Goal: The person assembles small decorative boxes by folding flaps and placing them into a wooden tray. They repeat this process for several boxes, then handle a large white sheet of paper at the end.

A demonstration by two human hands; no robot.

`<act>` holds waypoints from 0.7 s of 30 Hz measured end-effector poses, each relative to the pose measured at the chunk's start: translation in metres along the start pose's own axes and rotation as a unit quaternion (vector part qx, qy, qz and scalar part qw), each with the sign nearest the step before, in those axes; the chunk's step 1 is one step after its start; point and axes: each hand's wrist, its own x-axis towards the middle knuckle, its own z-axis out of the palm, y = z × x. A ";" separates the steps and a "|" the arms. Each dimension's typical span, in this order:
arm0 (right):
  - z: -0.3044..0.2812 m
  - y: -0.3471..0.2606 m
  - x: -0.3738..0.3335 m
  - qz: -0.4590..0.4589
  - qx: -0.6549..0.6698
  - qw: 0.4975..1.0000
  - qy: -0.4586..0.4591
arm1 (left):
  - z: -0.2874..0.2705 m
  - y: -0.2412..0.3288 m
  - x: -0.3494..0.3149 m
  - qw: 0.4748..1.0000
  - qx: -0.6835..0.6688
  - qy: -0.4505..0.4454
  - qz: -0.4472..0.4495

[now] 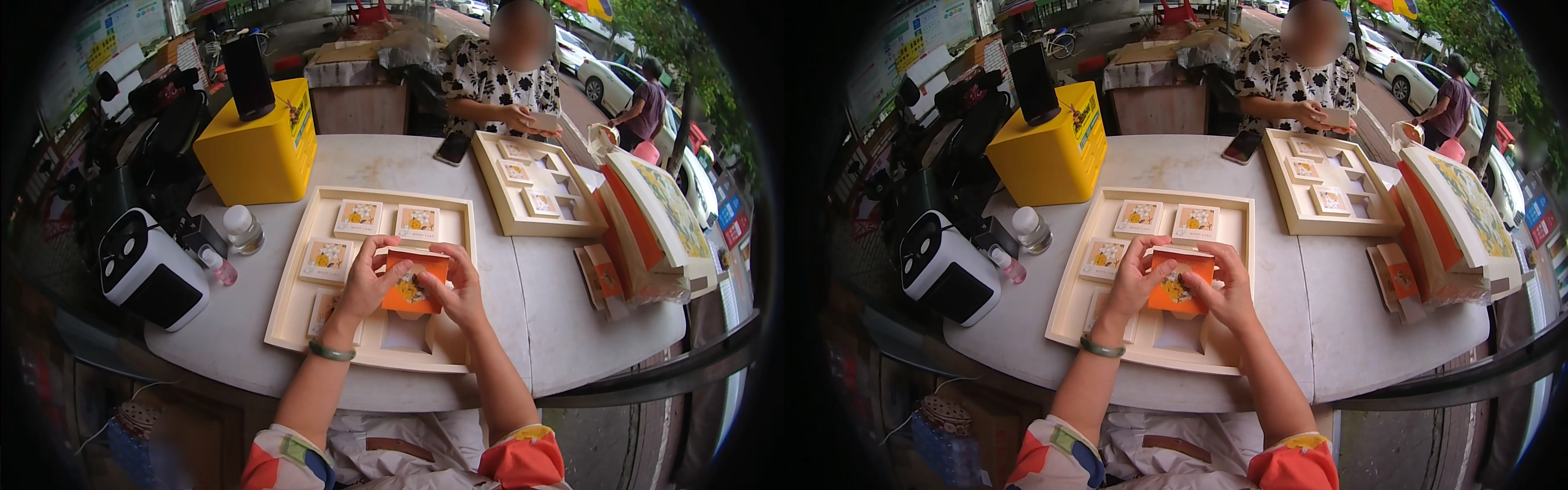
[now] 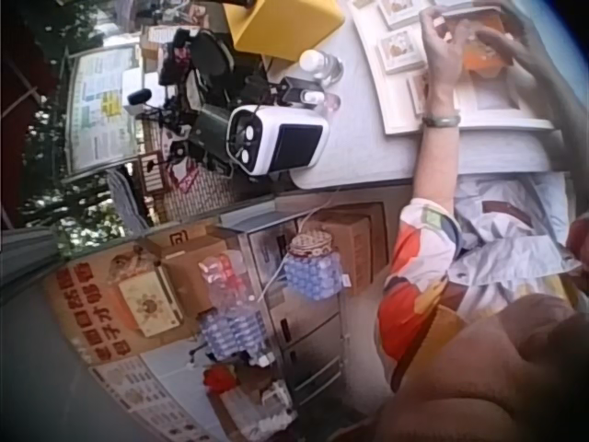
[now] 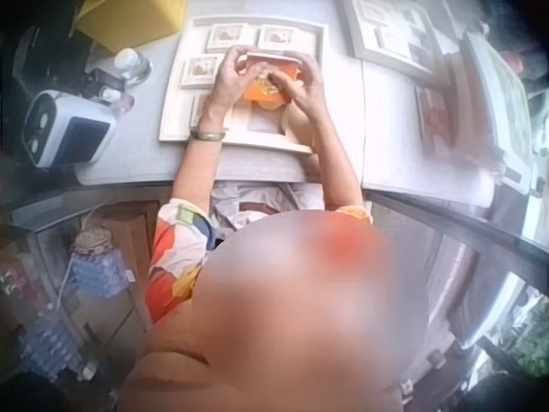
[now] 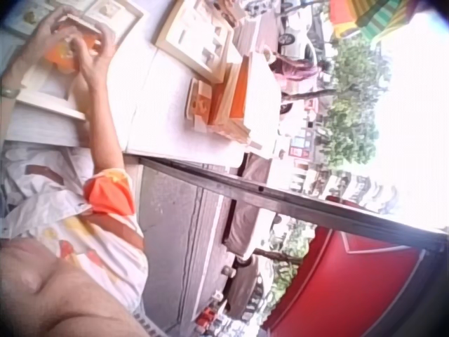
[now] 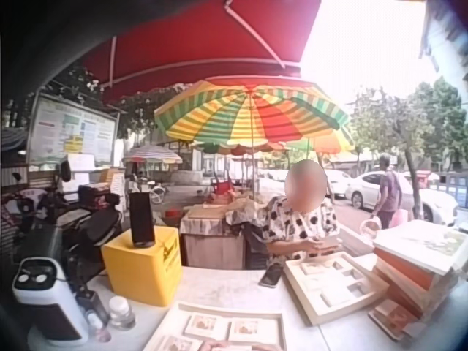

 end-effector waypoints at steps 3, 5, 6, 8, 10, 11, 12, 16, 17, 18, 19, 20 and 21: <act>-0.001 0.007 0.000 -0.012 -0.026 0.999 0.041 | 0.003 0.004 0.000 0.998 0.034 0.000 -0.051; -0.001 0.007 0.000 -0.012 -0.038 0.995 0.089 | 0.003 -0.004 -0.001 0.995 0.073 -0.022 -0.070; -0.002 0.009 0.000 -0.009 -0.041 0.995 0.094 | 0.003 -0.006 -0.001 0.993 0.108 -0.031 -0.048; -0.003 0.013 0.000 -0.004 -0.049 0.993 0.103 | 0.003 -0.007 -0.002 0.983 0.177 -0.049 -0.004; -0.001 0.004 0.001 -0.003 -0.021 0.995 0.093 | 0.006 0.004 -0.002 0.991 0.124 -0.036 -0.044; -0.001 0.001 0.001 -0.003 -0.007 0.996 0.088 | 0.007 0.007 -0.002 0.993 0.096 -0.030 -0.064; -0.003 0.003 0.001 0.021 0.033 0.996 0.084 | 0.006 0.008 -0.002 0.991 0.119 -0.036 -0.043; -0.011 0.014 -0.002 0.086 0.120 0.987 0.060 | 0.005 0.004 -0.003 0.988 0.148 -0.046 0.011; -0.010 0.015 -0.002 0.087 0.118 0.988 0.052 | 0.005 0.004 -0.003 0.989 0.141 -0.046 0.018; -0.009 0.015 -0.002 0.088 0.115 0.988 0.045 | 0.005 0.004 -0.003 0.989 0.144 -0.038 0.009; -0.008 0.014 -0.002 0.098 0.103 0.989 0.040 | 0.004 0.005 -0.002 0.988 0.148 -0.031 -0.001; -0.007 0.010 -0.001 0.109 0.091 0.989 0.034 | 0.004 0.005 -0.002 0.988 0.152 -0.024 -0.011; -0.005 0.007 0.000 0.120 0.080 0.989 0.028 | 0.003 0.004 -0.002 0.984 0.179 -0.007 0.011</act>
